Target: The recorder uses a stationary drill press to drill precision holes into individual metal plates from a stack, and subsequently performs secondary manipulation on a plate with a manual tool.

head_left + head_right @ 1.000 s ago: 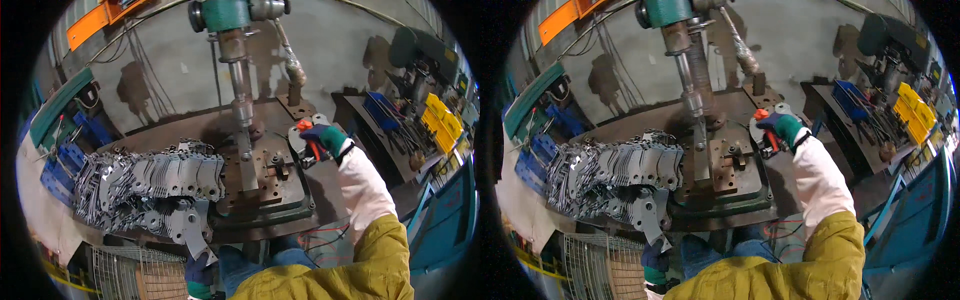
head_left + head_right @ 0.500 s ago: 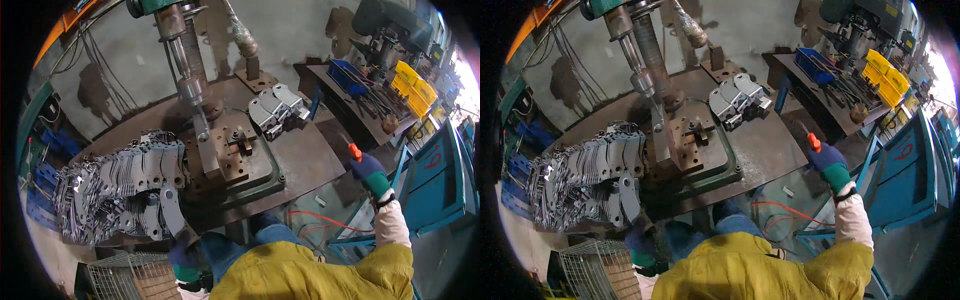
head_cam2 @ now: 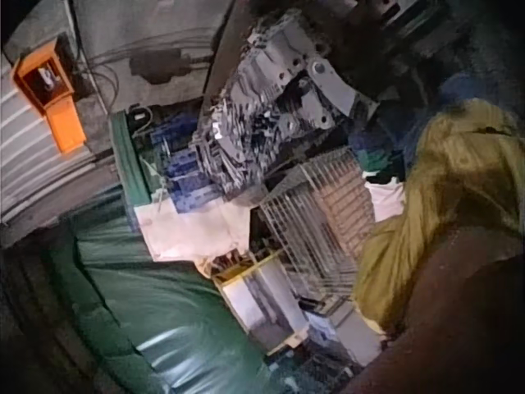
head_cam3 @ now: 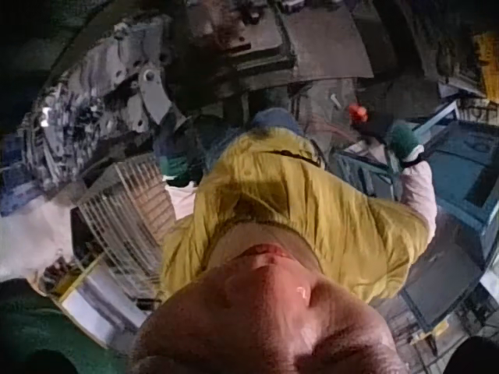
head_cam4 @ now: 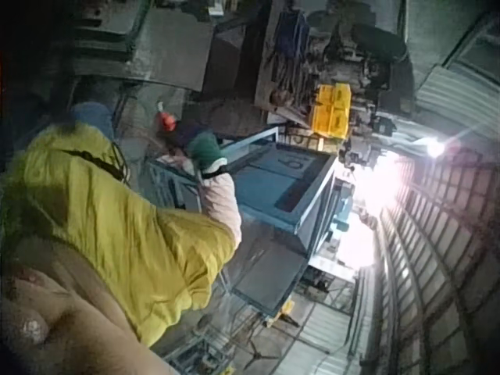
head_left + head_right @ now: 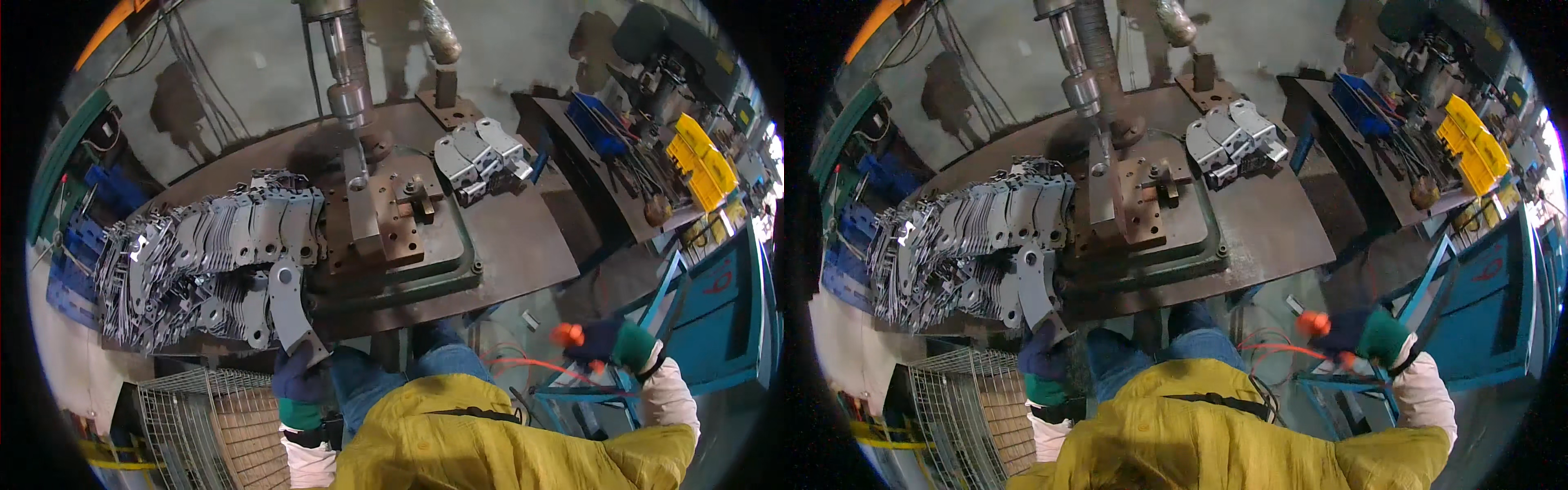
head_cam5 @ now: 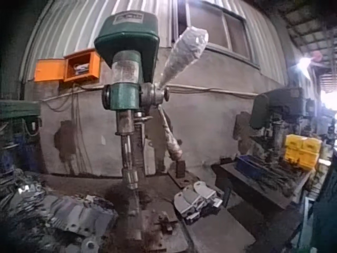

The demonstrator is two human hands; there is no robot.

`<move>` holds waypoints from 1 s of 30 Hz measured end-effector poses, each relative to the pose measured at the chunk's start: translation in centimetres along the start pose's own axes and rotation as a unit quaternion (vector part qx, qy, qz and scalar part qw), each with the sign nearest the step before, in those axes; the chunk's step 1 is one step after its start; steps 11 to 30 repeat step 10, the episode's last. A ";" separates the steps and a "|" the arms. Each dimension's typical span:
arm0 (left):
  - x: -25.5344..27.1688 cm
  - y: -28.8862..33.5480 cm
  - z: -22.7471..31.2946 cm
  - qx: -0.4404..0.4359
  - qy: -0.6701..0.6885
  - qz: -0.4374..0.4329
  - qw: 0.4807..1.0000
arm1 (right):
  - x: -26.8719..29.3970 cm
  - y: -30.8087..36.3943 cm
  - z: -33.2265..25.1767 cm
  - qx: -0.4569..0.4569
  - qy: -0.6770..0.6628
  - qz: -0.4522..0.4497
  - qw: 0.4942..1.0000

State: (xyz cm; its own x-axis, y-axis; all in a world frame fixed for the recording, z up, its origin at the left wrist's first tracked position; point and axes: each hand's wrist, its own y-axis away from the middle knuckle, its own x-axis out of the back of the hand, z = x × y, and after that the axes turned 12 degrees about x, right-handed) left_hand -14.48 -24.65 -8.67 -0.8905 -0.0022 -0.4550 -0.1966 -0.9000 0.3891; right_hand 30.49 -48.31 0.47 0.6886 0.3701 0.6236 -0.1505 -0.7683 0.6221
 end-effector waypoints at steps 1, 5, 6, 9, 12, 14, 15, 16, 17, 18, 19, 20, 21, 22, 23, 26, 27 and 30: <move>-0.2 0.1 -0.1 -0.003 0.010 0.000 1.000 | -0.5 0.5 -1.6 0.021 -0.103 -0.078 0.991; 0.7 -0.2 -0.2 0.005 0.009 -0.001 1.000 | -0.1 -0.7 -4.8 0.089 -0.164 -0.182 0.966; 1.1 -0.3 -0.2 0.012 0.000 -0.004 1.000 | 0.4 -1.3 -4.7 0.081 -0.156 -0.107 0.979; 1.1 -0.4 -0.2 -0.008 -0.029 0.003 1.000 | 2.5 -3.3 -4.6 0.065 -0.164 0.111 0.978; 0.9 -0.3 0.1 -0.011 -0.035 -0.024 0.999 | 3.2 -3.9 -5.3 0.066 -0.191 0.175 0.964; 0.9 -0.3 0.1 -0.011 -0.035 -0.024 0.999 | 3.2 -3.9 -5.3 0.066 -0.191 0.175 0.964; 0.9 -0.3 0.1 -0.011 -0.035 -0.024 0.999 | 3.2 -3.9 -5.3 0.066 -0.191 0.175 0.964; 0.9 -0.3 0.1 -0.011 -0.035 -0.024 0.999 | 3.2 -3.9 -5.3 0.066 -0.191 0.175 0.964; 0.9 -0.3 0.1 -0.011 -0.035 -0.024 0.999 | 3.2 -3.9 -5.3 0.066 -0.191 0.175 0.964; 0.9 -0.3 0.1 -0.011 -0.035 -0.024 0.999 | 3.2 -3.9 -5.3 0.066 -0.191 0.175 0.964; 0.9 -0.3 0.1 -0.011 -0.035 -0.024 0.999 | 3.2 -3.9 -5.3 0.066 -0.191 0.175 0.964; 0.9 -0.3 0.1 -0.011 -0.035 -0.024 0.999 | 3.2 -3.9 -5.3 0.066 -0.191 0.175 0.964; 0.9 -0.3 0.1 -0.011 -0.035 -0.024 0.999 | 3.2 -3.9 -5.3 0.066 -0.191 0.175 0.964; 0.9 -0.3 0.1 -0.011 -0.035 -0.024 0.999 | 3.2 -3.9 -5.3 0.066 -0.191 0.175 0.964; 0.9 -0.3 0.1 -0.011 -0.035 -0.024 0.999 | 3.2 -3.9 -5.3 0.066 -0.191 0.175 0.964; 0.9 -0.3 0.1 -0.011 -0.035 -0.024 0.999 | 3.2 -3.9 -5.3 0.066 -0.191 0.175 0.964; 0.9 -0.3 0.1 -0.011 -0.035 -0.024 0.999 | 3.2 -3.9 -5.3 0.066 -0.191 0.175 0.964; 0.9 -0.3 0.1 -0.011 -0.035 -0.024 0.999 | 3.2 -3.9 -5.3 0.066 -0.191 0.175 0.964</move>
